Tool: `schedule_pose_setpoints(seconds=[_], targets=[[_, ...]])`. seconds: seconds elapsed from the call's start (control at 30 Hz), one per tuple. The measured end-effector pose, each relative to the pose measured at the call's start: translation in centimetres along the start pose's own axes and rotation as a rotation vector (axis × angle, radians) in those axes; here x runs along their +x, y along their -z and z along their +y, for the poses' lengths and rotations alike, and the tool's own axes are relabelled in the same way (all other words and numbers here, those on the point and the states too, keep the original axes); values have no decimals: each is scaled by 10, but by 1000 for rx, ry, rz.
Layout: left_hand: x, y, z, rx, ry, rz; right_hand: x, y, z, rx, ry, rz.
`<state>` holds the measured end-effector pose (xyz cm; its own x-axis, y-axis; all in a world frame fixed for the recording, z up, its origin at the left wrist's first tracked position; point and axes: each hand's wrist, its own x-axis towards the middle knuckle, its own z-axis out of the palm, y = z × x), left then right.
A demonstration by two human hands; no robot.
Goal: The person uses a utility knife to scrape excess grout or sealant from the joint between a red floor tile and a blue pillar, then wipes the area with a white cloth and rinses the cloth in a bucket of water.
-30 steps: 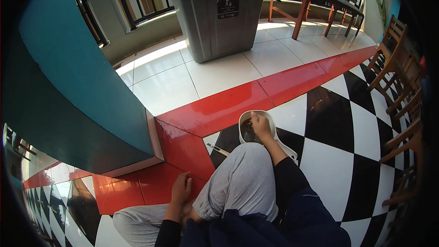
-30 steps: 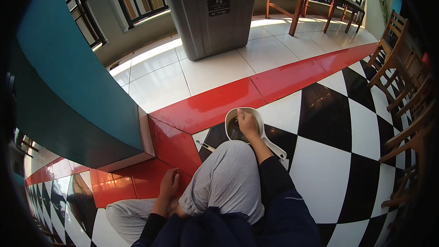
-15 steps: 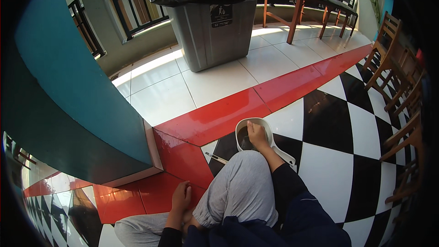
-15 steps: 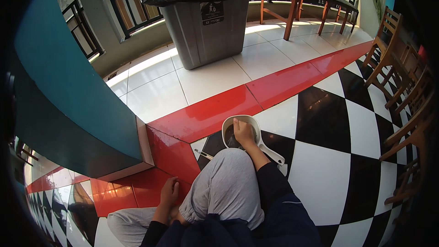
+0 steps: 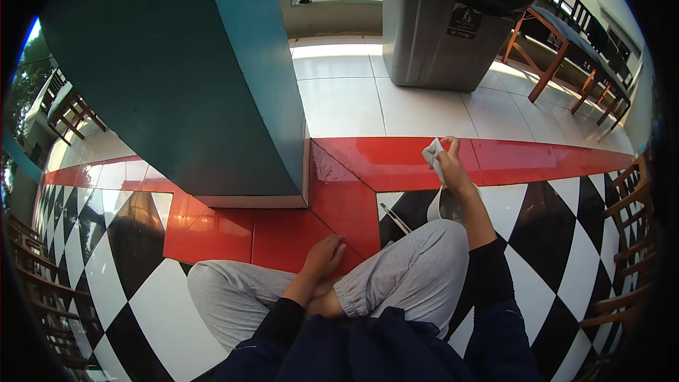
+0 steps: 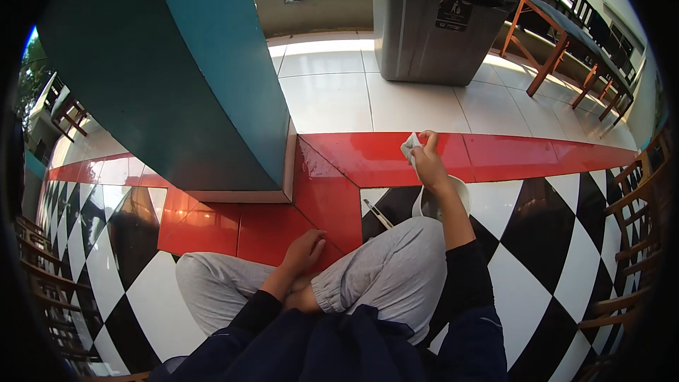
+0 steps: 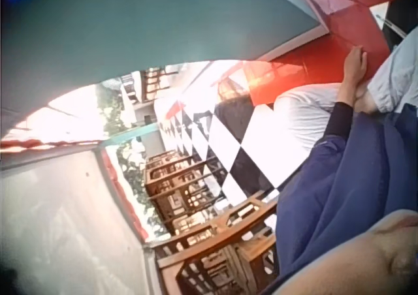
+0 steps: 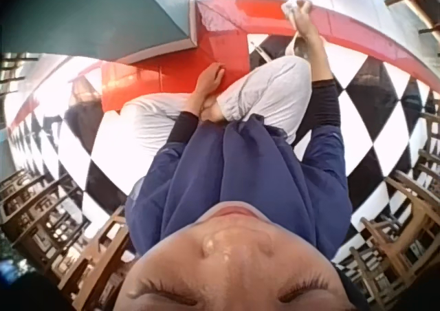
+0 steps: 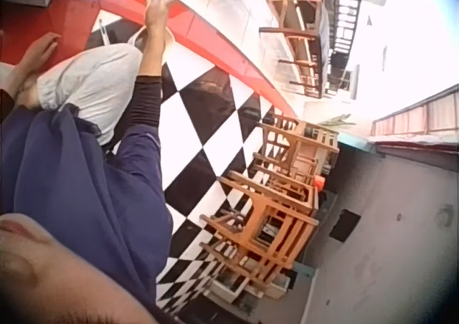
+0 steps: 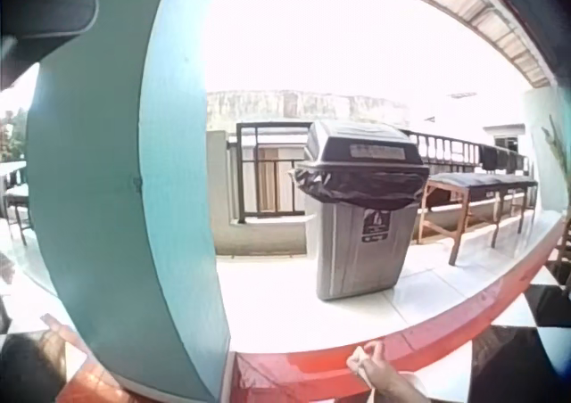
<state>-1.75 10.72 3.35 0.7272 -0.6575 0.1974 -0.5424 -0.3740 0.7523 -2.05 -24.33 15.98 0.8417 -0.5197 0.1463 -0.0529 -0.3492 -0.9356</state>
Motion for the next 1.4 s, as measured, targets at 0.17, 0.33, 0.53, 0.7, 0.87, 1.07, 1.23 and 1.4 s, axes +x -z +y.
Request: schedule_pose_setpoints(seconds=[0.17,0.33,0.53,0.7,0.87,1.07,1.23,1.4], targets=[[-13,21,2,4,102,234,-33,-150,-34,-289,37,-390],[-19,46,-14,-176,282,495,-113,-242,10,-640,44,-453],[-18,55,-21,-483,336,625,-168,-254,14,-1284,221,-587],[-14,43,-25,-525,332,569,-173,-264,25,-1015,111,-710],[-10,43,-28,-542,363,607,-177,-288,21,-1163,239,-687],[-13,41,-33,-587,380,605,-160,-304,48,-1186,399,-406],[-11,41,-30,-591,384,592,-155,-298,51,-1179,345,-374],[-9,37,-29,-580,365,571,-147,-303,57,-1225,339,-334]])
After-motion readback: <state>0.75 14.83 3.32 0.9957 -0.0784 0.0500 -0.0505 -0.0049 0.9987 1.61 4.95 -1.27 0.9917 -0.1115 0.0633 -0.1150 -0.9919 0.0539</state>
